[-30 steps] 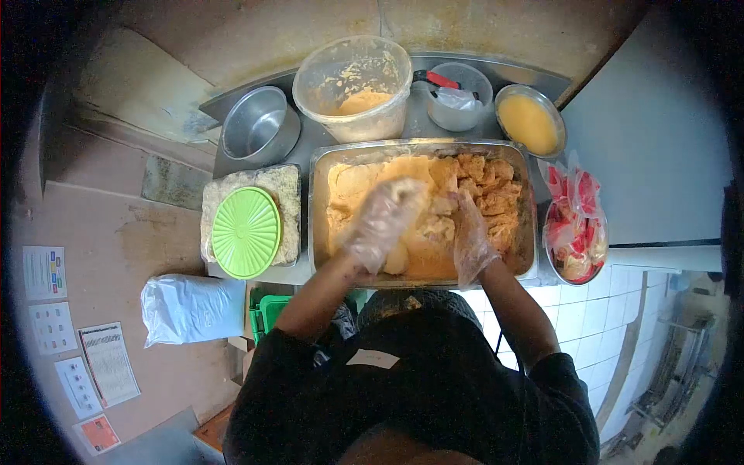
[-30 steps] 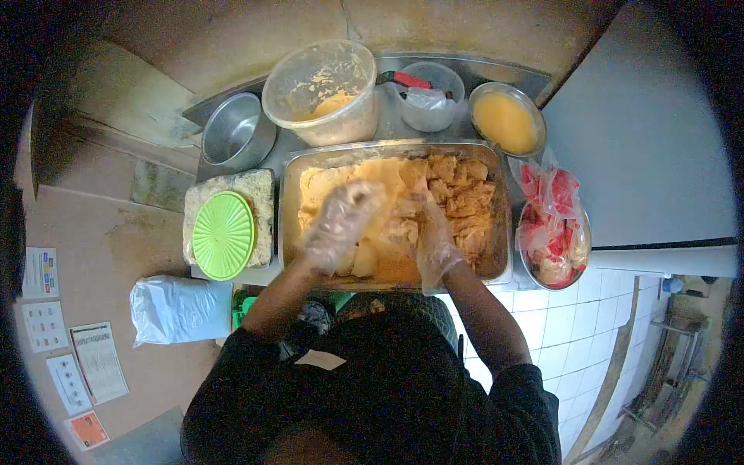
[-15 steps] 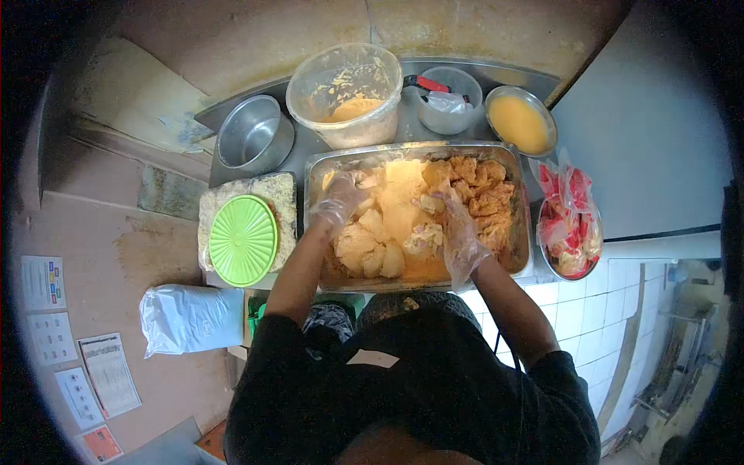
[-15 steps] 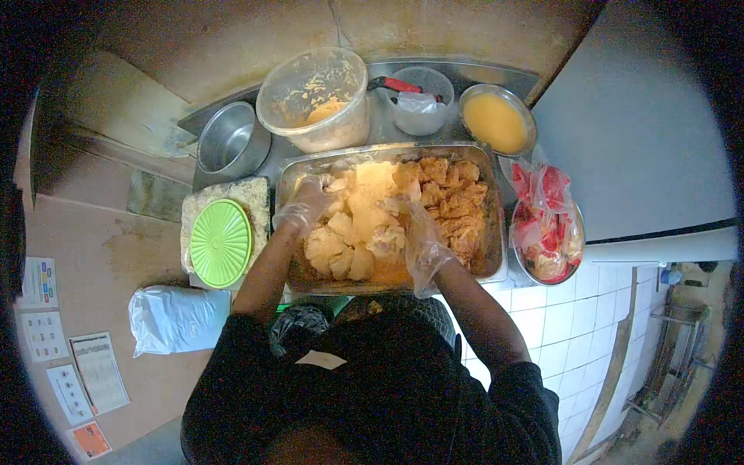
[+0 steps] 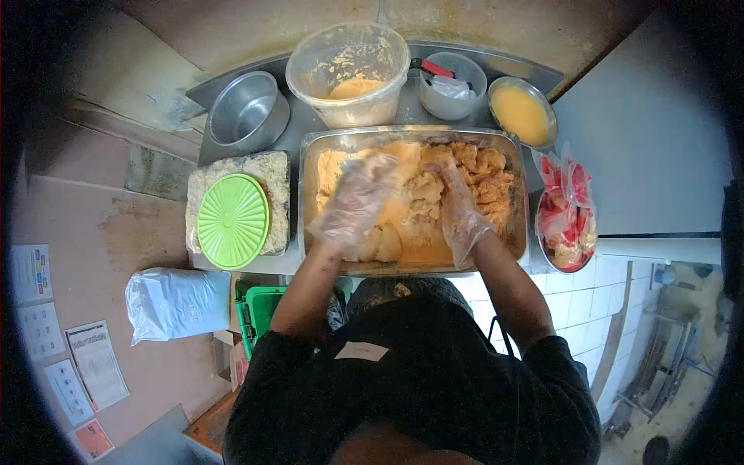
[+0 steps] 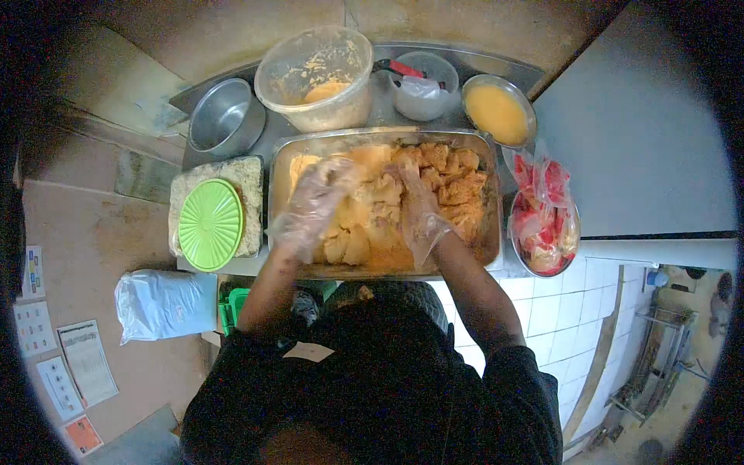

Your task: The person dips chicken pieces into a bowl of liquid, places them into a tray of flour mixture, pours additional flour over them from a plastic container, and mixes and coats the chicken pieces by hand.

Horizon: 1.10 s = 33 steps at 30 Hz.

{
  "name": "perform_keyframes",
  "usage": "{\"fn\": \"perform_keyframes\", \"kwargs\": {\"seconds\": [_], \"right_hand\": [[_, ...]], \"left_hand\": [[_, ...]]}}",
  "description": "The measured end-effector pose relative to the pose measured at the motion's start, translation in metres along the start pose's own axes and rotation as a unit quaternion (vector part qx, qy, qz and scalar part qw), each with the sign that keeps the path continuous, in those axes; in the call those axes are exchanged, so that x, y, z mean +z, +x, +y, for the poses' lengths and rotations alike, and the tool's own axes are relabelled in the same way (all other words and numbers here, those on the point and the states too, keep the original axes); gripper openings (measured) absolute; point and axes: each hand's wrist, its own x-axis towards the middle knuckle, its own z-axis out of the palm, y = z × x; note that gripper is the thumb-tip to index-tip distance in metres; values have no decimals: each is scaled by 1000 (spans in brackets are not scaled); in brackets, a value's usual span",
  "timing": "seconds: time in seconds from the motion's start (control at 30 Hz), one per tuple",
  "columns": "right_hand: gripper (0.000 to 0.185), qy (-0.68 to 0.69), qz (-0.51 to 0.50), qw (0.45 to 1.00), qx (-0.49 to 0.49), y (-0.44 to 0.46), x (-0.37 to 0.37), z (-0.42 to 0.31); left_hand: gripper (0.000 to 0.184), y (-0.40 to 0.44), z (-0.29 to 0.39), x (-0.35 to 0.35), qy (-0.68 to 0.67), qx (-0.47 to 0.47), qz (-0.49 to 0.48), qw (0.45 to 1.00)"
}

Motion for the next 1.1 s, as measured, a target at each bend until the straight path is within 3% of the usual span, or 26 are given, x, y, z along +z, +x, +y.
{"fn": "perform_keyframes", "kwargs": {"seconds": [0.13, 0.23, 0.3, 0.37, 0.47, 0.57, 0.67, 0.8, 0.87, 0.9, 1.0, 1.03, 1.1], "right_hand": [[48, -121, 29, 991, 38, -18, 18, -23], [49, -172, 27, 982, 71, -28, 24, -39], [49, -160, -8, 984, 76, -22, 19, -41], [47, -184, 21, 978, 99, -42, 43, -80], [50, -237, -9, 967, 93, -41, 38, -128], [53, -305, -44, 947, 89, -33, 23, -196], [56, -368, -30, 927, 66, -13, 8, -253], [57, -386, 5, 921, 60, 28, -41, -288], [57, -411, 21, 910, 50, 52, -77, -299], [49, -395, 21, 916, 70, 62, -90, -303], [50, -382, 17, 919, 99, 93, -132, -309], [53, -387, 15, 910, 149, 97, -136, -312], [57, -417, 56, 895, 147, 115, -156, -309]], "left_hand": [[34, -5, -38, -25, -147, 11, 95, 984], [37, -12, -67, -41, -143, -62, 127, 979], [36, -24, -63, -49, -194, -89, 148, 966], [34, -31, -53, -48, -265, -127, 185, 938], [36, -41, -75, -57, -258, -109, 193, 940], [34, -54, -71, -65, -170, -135, 192, 957], [34, -69, -75, -52, -229, -169, 212, 935], [22, -99, -89, -50, 45, -107, 217, 969], [19, -119, -126, -42, 115, -48, 250, 960], [18, -126, -138, -36, 151, -19, 265, 952], [16, -132, -129, -27, 315, 76, 266, 908], [15, -125, -107, -19, 75, -78, 324, 940], [13, -124, -126, -11, 45, -98, 345, 932]]}}
